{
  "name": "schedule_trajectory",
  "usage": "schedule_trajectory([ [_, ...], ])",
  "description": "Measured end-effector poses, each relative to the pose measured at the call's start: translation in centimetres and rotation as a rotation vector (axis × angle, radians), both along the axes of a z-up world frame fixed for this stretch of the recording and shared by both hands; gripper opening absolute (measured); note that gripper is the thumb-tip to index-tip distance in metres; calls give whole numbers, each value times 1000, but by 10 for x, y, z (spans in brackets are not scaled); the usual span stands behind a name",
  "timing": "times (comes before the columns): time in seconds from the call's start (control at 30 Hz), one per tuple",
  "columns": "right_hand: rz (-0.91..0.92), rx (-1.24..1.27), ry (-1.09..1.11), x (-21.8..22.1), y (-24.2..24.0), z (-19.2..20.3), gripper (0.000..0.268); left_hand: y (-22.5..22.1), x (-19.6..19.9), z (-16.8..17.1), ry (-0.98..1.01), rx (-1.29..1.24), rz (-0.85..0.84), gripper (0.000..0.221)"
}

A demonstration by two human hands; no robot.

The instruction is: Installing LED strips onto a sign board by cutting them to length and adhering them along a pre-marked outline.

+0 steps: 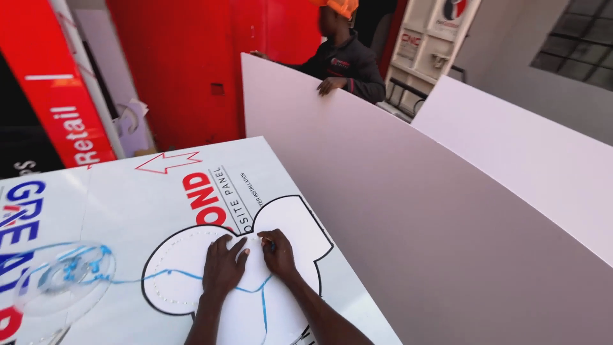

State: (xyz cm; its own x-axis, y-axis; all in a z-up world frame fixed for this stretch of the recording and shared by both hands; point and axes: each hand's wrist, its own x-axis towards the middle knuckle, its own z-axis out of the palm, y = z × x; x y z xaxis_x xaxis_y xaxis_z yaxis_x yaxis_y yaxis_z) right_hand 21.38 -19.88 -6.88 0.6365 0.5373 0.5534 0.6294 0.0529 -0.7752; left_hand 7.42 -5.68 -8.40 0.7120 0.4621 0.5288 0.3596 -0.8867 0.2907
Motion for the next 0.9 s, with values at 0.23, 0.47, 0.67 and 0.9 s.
schedule_trajectory([
  [0.23,98,-69,25,9,7,-5,45,-44,5,5,318,-156,221,73],
  [0.47,234,-213,117,21,-11,9,48,-56,-2,15,296,-110,228,66],
  [0.67,312,-293,359,28,-24,50,42,-59,11,4,206,-62,264,64],
  [0.9,453,-91,643,50,-3,-7,28,-84,48,1,71,152,476,42],
])
